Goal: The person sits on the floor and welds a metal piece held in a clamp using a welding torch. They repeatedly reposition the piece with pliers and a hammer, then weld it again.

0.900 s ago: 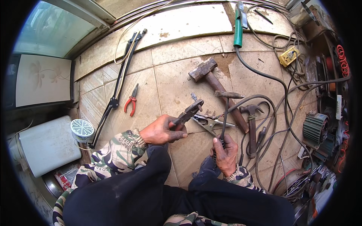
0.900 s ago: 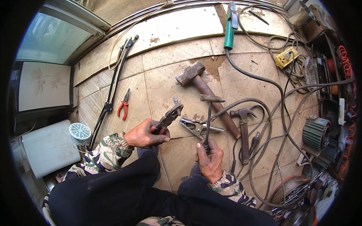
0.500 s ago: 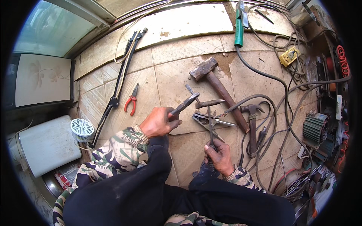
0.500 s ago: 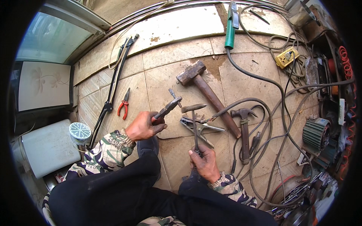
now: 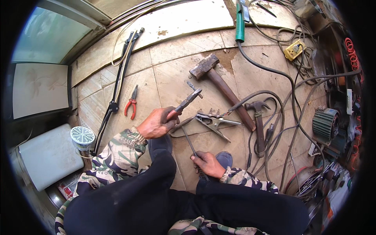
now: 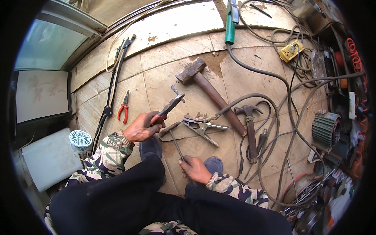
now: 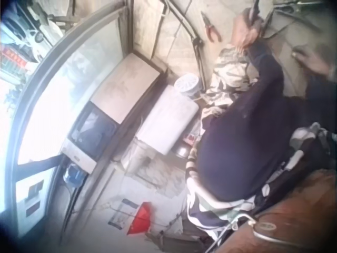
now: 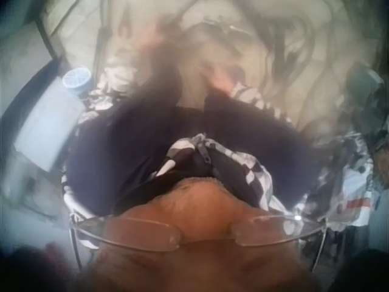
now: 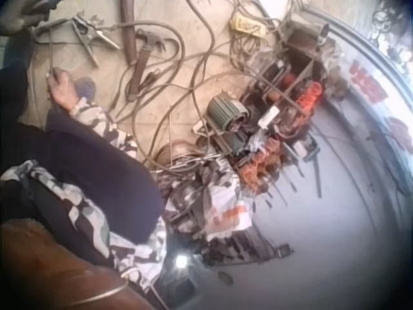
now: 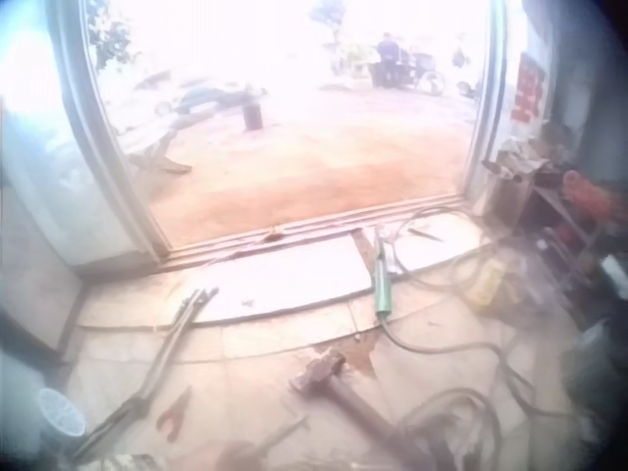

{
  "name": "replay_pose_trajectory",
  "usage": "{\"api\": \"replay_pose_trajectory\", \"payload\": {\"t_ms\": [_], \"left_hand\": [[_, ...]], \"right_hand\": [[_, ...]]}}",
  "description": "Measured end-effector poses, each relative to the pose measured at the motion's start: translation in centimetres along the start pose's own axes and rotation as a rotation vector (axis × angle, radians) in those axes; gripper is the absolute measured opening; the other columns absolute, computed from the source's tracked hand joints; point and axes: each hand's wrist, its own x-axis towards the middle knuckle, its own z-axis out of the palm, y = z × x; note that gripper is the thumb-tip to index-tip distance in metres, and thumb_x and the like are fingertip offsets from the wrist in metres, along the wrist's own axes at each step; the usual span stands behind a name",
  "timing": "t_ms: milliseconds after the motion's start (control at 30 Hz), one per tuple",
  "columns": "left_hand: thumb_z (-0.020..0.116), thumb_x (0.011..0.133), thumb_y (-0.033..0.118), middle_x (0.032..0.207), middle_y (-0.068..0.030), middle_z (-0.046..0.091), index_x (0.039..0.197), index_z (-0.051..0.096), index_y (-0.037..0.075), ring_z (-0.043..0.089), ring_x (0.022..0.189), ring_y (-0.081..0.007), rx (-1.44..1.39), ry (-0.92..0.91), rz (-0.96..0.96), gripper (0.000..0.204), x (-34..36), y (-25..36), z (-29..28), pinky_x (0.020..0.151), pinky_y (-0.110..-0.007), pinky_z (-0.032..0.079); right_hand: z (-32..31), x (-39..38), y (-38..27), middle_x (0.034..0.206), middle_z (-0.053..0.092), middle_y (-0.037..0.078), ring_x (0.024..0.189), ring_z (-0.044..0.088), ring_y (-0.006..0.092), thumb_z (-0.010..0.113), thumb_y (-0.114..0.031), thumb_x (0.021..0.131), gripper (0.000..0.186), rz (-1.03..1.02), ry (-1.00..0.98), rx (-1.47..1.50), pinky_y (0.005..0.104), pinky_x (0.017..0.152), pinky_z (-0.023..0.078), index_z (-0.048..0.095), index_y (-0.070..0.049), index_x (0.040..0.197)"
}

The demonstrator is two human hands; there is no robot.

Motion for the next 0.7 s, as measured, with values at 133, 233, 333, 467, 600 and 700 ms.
{"api": "replay_pose_trajectory", "payload": {"t_ms": [133, 233, 333, 467, 600, 700], "left_hand": [[0.068, 0.095, 0.010, 0.091, -0.0025, 0.063, 0.114, 0.062, -0.001, 0.058, 0.084, -0.0115, -0.219, 0.026, -0.084, 0.022, -0.5, -0.6, 0.3, 0.075, -0.030, 0.051], [0.072, 0.095, 0.012, 0.087, -0.0015, 0.060, 0.112, 0.063, 0.001, 0.055, 0.081, -0.0106, 0.022, 0.075, 0.003, 0.022, -0.7, -0.9, 0.0, 0.073, -0.029, 0.050], [0.074, 0.092, 0.010, 0.086, -0.0016, 0.061, 0.108, 0.065, 0.001, 0.054, 0.080, -0.0098, 0.106, 0.092, 0.011, 0.020, -1.1, -0.7, 0.1, 0.073, -0.029, 0.050], [0.079, 0.089, 0.010, 0.081, -0.0011, 0.061, 0.103, 0.065, 0.001, 0.055, 0.077, -0.0095, 0.060, 0.129, 0.018, 0.022, -1.0, 0.0, 0.6, 0.071, -0.029, 0.051], [0.080, 0.089, 0.009, 0.080, 0.0010, 0.061, 0.104, 0.066, 0.001, 0.056, 0.076, -0.0077, 0.021, 0.098, 0.004, 0.023, -1.0, -1.0, 0.6, 0.069, -0.028, 0.051], [0.082, 0.088, 0.010, 0.081, 0.0014, 0.062, 0.100, 0.066, 0.001, 0.056, 0.076, -0.0068, -0.096, 0.074, -0.031, 0.022, -0.8, -1.6, 0.7, 0.068, -0.028, 0.050]], "right_hand": [[-0.3, -1.1, -2.2, 0.087, 0.067, 0.018, 0.078, 0.068, 0.0337, 0.063, -0.038, 0.100, 0.040, -0.334, 0.242, -1.001, 0.0474, 0.069, 0.054, 0.064, 0.001, 0.093], [-3.7, -0.8, -3.9, 0.110, 0.061, 0.020, 0.101, 0.059, 0.0348, 0.075, -0.044, 0.088, 0.053, -0.559, 0.719, -1.324, 0.0474, 0.084, 0.051, 0.064, 0.002, 0.112], [-6.2, -1.3, -6.4, 0.120, 0.056, 0.023, 0.112, 0.054, 0.0375, 0.079, -0.045, 0.082, 0.071, -0.477, 0.845, -1.471, 0.0492, 0.097, 0.045, 0.057, 0.008, 0.125], [-7.4, -0.5, -5.0, 0.125, 0.052, 0.025, 0.119, 0.050, 0.0397, 0.083, -0.044, 0.076, 0.083, -0.323, 0.745, -1.474, 0.0494, 0.104, 0.041, 0.050, 0.010, 0.131], [-7.2, 0.0, -5.0, 0.119, 0.053, 0.025, 0.114, 0.051, 0.0400, 0.084, -0.033, 0.070, 0.078, -0.310, 0.697, -1.326, 0.0487, 0.102, 0.043, 0.052, 0.010, 0.127], [-7.1, -0.1, -5.9, 0.116, 0.053, 0.025, 0.111, 0.051, 0.0404, 0.082, -0.026, 0.068, 0.072, -0.289, 0.677, -1.214, 0.0471, 0.101, 0.044, 0.053, 0.010, 0.123]]}}
